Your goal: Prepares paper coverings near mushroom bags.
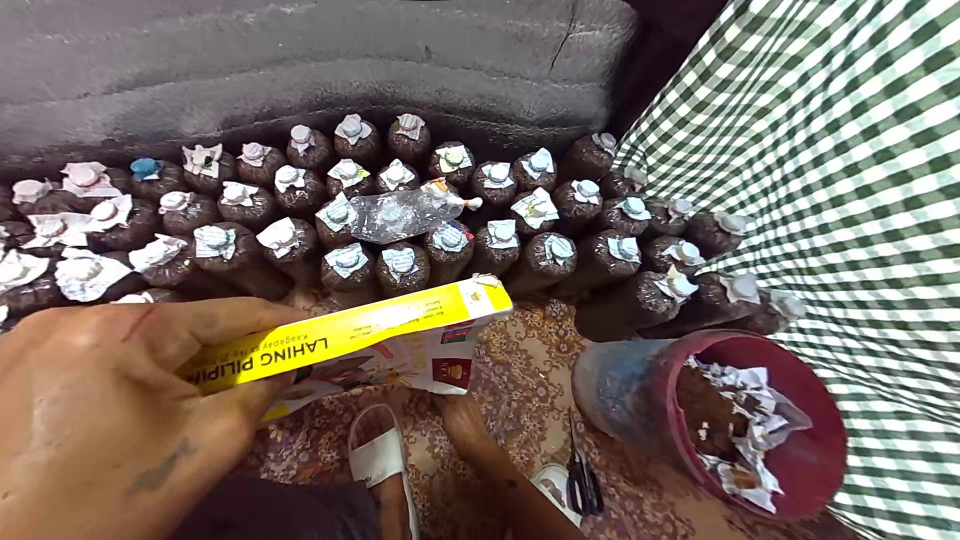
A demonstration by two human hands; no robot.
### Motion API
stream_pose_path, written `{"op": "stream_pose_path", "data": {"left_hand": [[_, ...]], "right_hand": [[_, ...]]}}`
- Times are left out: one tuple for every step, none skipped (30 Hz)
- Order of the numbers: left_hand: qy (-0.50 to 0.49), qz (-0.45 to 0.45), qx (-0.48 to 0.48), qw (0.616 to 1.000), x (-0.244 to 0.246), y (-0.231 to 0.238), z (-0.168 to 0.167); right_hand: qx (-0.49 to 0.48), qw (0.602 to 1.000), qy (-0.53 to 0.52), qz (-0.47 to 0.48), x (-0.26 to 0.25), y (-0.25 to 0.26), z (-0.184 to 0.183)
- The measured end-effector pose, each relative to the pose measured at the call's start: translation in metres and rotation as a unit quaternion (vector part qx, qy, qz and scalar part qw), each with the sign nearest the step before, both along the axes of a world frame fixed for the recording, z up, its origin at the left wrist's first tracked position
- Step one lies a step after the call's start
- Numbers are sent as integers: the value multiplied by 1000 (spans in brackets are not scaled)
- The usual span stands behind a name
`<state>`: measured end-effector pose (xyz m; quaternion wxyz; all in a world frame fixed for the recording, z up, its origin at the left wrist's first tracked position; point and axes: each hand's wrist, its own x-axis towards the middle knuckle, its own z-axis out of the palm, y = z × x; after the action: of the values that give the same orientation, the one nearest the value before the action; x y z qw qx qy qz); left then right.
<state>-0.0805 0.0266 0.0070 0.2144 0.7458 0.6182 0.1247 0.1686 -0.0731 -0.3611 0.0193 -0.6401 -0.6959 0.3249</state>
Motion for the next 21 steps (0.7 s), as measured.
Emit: {"op": "stream_pose_path", "data": {"left_hand": [[-15, -7, 4, 1000, 2, -1, -1], [-27, -11, 4, 1000, 4, -3, 0], [-33, -16, 6, 999, 5, -3, 0], [-33, -16, 3, 999, 5, -4, 1], [-30, -13, -5, 999, 5, -4, 3], [-23, -9, -6, 1000, 6, -4, 4], [-15, -8, -5, 1000, 7, -5, 4], [-8, -8, -5, 1000, 8, -5, 4], [3, -10, -7, 1000, 10, -5, 5], [16, -12, -10, 1000, 11, -4, 6], [31, -17, -9, 999, 12, -4, 7], [40, -20, -8, 999, 12, -4, 8], [45, -23, -7, 999, 14, -5, 8], [48, -27, -4, 998, 16, -7, 9], [50, -30, -3, 998, 18, -7, 8], [50, -33, -4, 998, 20, -7, 8], [50, -36, -3, 998, 21, -7, 8], [53, -40, 2, 998, 23, -7, 7], [54, -43, 9, 998, 24, -7, 6], [55, -43, 13, 997, 26, -7, 5], [57, -43, 18, 997, 27, -7, 3]], "right_hand": [[-16, 1000, 7, 7, 2, 4, 6], [-33, 999, 17, 6, 3, 9, 14], [-50, 998, 29, -6, 3, 14, 22], [-70, 996, 39, -27, 2, 20, 27], [-95, 994, 32, -42, 2, 28, 30], [-125, 991, 17, -45, -1, 34, 30], [-151, 988, -1, -38, -4, 38, 30], [-166, 985, -14, -36, -9, 39, 31], [-177, 983, -22, -41, -13, 38, 31], [-190, 980, -24, -50, -16, 38, 35], [-196, 978, -18, -66, -20, 38, 37], [-190, 978, -10, -85, -23, 36, 38], [-181, 978, -2, -102, -26, 34, 36], [-174, 979, 3, -111, -29, 32, 32], [-163, 980, 2, -113, -30, 31, 25], [-155, 982, -5, -112, -30, 30, 20], [-157, 982, -18, -105, -30, 30, 18], [-168, 980, -33, -101, -29, 31, 18], [-186, 976, -41, -103, -26, 32, 24], [-199, 972, -42, -116, -19, 32, 34], [-199, 969, -27, -146, -7, 30, 49]]}}
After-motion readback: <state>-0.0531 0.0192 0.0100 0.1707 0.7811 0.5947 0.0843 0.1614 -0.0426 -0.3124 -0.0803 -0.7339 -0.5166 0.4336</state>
